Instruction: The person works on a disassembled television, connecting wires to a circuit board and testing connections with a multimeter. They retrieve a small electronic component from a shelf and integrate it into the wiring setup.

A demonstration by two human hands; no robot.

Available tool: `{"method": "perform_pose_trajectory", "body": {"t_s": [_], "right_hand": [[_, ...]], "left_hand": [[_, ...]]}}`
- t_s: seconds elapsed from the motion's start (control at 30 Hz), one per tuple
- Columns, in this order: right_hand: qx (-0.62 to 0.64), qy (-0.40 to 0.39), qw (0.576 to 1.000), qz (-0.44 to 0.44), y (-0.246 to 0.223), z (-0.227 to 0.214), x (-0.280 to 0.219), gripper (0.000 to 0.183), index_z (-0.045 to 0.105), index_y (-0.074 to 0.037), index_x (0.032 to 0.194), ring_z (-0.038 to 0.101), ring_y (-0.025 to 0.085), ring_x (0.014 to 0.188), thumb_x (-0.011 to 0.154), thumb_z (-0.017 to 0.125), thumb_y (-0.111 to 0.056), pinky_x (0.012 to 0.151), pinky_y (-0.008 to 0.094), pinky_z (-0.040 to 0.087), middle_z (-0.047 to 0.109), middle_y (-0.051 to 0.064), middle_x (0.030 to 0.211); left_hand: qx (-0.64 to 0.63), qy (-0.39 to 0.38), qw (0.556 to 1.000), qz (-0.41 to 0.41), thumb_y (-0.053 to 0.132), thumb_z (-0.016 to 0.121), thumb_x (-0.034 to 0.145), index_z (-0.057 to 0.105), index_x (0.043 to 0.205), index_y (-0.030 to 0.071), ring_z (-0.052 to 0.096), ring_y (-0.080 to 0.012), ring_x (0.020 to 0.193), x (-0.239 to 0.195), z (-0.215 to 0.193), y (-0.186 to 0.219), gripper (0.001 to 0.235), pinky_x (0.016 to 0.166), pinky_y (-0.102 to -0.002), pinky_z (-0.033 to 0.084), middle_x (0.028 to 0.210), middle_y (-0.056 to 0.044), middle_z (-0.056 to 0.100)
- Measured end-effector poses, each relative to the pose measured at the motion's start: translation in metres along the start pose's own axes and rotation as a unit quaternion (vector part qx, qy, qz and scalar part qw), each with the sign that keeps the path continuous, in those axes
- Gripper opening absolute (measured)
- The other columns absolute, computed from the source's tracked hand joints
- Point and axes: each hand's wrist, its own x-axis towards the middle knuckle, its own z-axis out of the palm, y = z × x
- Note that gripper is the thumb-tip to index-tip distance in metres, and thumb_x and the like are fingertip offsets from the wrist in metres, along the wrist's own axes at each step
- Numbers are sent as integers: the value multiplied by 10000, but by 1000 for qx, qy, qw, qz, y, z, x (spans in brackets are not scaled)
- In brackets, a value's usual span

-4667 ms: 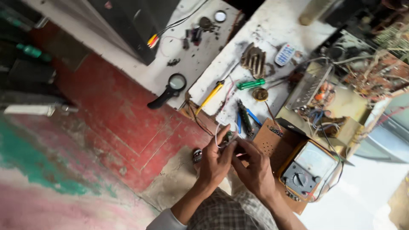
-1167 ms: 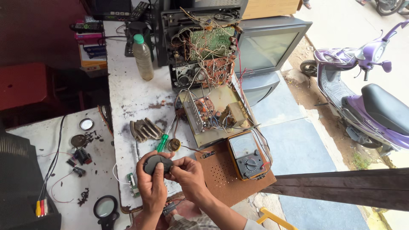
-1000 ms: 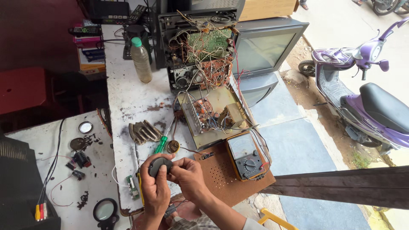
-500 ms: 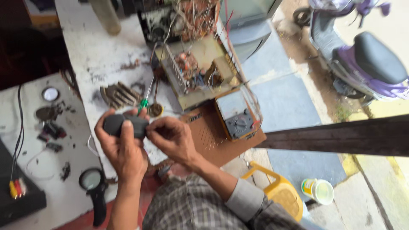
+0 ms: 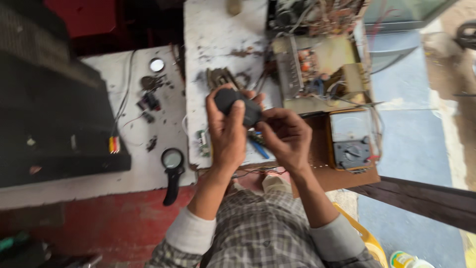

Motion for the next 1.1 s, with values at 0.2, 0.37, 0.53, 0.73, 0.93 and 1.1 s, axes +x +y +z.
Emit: {"method": "perform_pose_trajectory", "body": {"t_s": [0.2, 0.37, 0.53, 0.73, 0.93, 1.1], "right_hand": [[7, -31, 999, -38, -6, -1, 0, 219, 654, 48, 1153, 718, 98, 949, 947, 721, 76, 840, 218, 585, 734, 73, 1024], [-5, -40, 998, -49, -8, 0, 0, 183, 682, 44, 1117, 695, 84, 969, 944, 724, 88, 859, 219, 576, 726, 60, 1048], [-125, -61, 987, -83, -21, -7, 3, 159, 754, 2, 1006, 661, 65, 873, 871, 804, 69, 732, 196, 517, 744, 59, 1014], [-181, -99, 972, -112, -32, -9, 6, 156, 780, -16, 985, 704, 76, 866, 847, 828, 40, 725, 206, 554, 763, 78, 984], [-176, 0, 981, -87, -26, 18, -7, 227, 726, -13, 1072, 711, 80, 865, 865, 812, 22, 784, 239, 585, 761, 62, 942], [-262, -60, 932, -245, -30, 16, -5, 246, 715, -28, 1084, 748, 182, 937, 865, 790, 54, 842, 294, 599, 745, 102, 1037]], "left_hand": [[-14, -9, 1000, -15, 55, 479, 1109, 350, 1417, 75, 675, -356, 1201, 0, 7, 16, 335, 1023, -453, 590, 1260, -199, 595], [0, -26, 1000, -5, 74, 481, 1123, 338, 1439, 80, 673, -348, 1214, -3, 4, 17, 346, 1037, -448, 589, 1271, -197, 597], [40, -39, 998, -13, 80, 470, 1121, 330, 1441, 86, 684, -335, 1198, -4, 1, 19, 350, 1025, -434, 607, 1254, -191, 603], [46, -50, 997, -30, 80, 458, 1129, 330, 1413, 74, 688, -310, 1169, -7, -3, 19, 312, 1002, -427, 606, 1233, -178, 597], [68, -12, 998, 12, 87, 452, 1122, 330, 1362, 57, 710, -310, 1126, -9, 0, 22, 270, 976, -419, 615, 1200, -179, 604], [73, -21, 997, 31, 71, 458, 1125, 324, 1365, 47, 696, -286, 1115, -11, -4, 27, 277, 985, -412, 607, 1210, -174, 593]]}}
